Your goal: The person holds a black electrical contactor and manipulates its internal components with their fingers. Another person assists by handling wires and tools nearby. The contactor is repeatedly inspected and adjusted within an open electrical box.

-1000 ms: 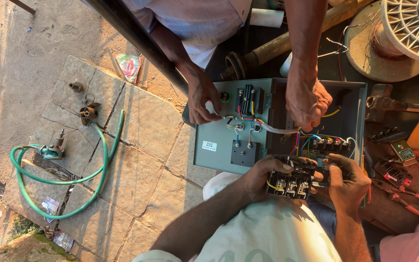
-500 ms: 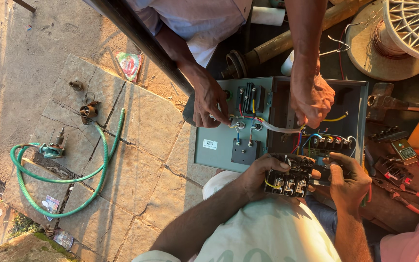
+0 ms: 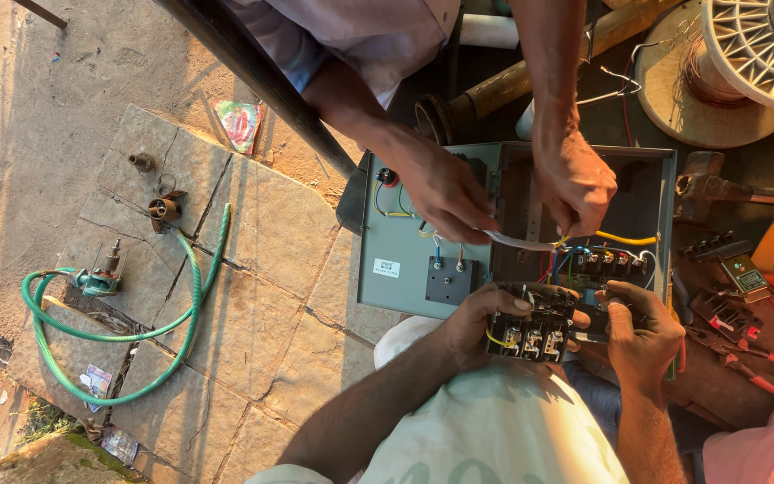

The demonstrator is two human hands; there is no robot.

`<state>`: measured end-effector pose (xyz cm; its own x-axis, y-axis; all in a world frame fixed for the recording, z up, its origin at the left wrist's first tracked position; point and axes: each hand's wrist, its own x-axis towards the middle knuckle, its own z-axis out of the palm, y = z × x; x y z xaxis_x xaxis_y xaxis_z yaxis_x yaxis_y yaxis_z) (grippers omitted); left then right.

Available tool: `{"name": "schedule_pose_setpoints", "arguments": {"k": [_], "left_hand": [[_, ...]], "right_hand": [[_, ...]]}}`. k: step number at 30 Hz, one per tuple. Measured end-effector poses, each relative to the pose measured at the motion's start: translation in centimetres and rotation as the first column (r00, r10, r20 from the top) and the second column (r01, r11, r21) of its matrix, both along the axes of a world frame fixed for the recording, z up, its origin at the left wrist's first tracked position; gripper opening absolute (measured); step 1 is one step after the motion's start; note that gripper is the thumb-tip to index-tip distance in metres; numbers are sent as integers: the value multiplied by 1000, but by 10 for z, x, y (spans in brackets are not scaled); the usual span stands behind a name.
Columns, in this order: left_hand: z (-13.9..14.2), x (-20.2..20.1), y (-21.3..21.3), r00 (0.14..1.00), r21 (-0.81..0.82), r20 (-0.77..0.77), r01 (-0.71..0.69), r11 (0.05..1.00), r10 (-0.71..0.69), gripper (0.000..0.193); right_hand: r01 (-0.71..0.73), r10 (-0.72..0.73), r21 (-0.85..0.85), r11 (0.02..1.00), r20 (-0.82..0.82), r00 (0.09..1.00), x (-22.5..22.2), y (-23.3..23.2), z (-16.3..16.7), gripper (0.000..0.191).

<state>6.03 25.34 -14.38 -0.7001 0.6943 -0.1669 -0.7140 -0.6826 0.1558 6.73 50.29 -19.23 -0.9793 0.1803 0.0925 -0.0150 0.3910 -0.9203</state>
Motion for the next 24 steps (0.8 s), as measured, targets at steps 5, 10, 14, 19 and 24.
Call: {"name": "schedule_pose_setpoints", "arguments": {"k": [5,10,14,19,24], "left_hand": [[-5,4,7,1000,-15,5,2,1000,-2,65],[-11,6,13,1000,-91,20,-9,996,11,60],[-6,4,14,996,-62,71,56,997,-51,69],[3,-2,22,998,27,-26,53,998,-52,72],[6,-4,29,998,-5,-2,61,998,-61,74]], "right_hand": [[7,-6,23,1000,-17,1000,2,5,5,23],[8,-5,78,997,-48,999,1,7,8,21],[74,-77,66,995,43,996,1,8,9,22],[81,-82,14,997,23,996,1,16,6,25],[92,-89,-52,994,45,995,-1,22,2,26]]}}
